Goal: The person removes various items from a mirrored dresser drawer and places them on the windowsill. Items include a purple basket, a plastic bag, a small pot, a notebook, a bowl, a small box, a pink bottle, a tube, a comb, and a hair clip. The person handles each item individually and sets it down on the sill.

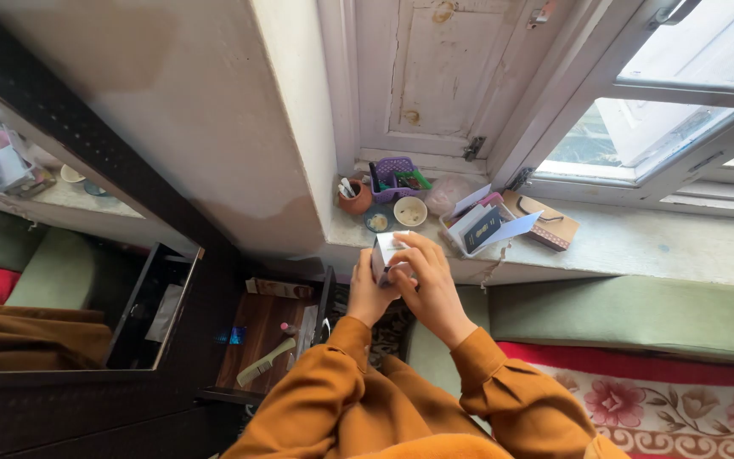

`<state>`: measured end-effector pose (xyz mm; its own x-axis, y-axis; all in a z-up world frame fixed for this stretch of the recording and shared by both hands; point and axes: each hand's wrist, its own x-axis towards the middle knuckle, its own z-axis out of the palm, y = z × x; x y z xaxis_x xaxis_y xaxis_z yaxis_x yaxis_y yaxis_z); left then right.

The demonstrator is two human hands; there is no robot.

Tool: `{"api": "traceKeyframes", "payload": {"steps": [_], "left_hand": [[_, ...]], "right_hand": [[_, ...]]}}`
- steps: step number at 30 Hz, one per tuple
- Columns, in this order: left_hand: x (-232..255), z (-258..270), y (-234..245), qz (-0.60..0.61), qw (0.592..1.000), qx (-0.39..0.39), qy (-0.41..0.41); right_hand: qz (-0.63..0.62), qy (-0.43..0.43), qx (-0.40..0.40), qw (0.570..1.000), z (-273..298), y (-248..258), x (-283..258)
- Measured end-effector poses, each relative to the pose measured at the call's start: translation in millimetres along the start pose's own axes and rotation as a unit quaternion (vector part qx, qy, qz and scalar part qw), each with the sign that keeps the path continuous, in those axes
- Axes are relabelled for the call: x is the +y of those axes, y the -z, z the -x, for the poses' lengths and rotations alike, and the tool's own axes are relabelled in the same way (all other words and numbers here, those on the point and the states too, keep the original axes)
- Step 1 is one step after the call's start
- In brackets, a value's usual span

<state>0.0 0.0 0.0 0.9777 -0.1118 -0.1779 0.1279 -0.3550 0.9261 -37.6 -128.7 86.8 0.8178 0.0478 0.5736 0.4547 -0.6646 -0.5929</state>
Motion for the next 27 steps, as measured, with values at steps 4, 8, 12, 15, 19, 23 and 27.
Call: {"api": "traceKeyframes", "payload": {"steps": [4,8,12,15,19,23,27], "left_hand": [[-42,-15,3,-0.012,0.998,-0.011,-0.062],[-47,-34,8,-0.034,0.993,-0.048,-0.106],[-64,-64,8,-0.064,0.992,-0.069,-0.086],[-74,-84,8,-0.102,0.992,-0.058,-0.049],[-94,-107,-1,-0.042,0.997,-0.014,0.064],[-129,-143,-14,0.239,0.923,0.068,0.293],[-94,-159,-1,0.529,0.784,0.09,0.314]], "right_hand": [[-0.051,-0.113,-0.153,0.98,-6,6,3],[-0.023,-0.196,-0.261,0.945,-12,-11,36],[0.014,-0.193,-0.299,0.934,-26,-33,67],[0.044,-0.18,-0.314,0.931,-38,-57,83],[0.036,-0.18,-0.312,0.932,-51,-101,107],[0.022,-0.193,-0.302,0.933,-62,-151,136],[0.04,-0.22,-0.298,0.928,-75,-188,155]]}}
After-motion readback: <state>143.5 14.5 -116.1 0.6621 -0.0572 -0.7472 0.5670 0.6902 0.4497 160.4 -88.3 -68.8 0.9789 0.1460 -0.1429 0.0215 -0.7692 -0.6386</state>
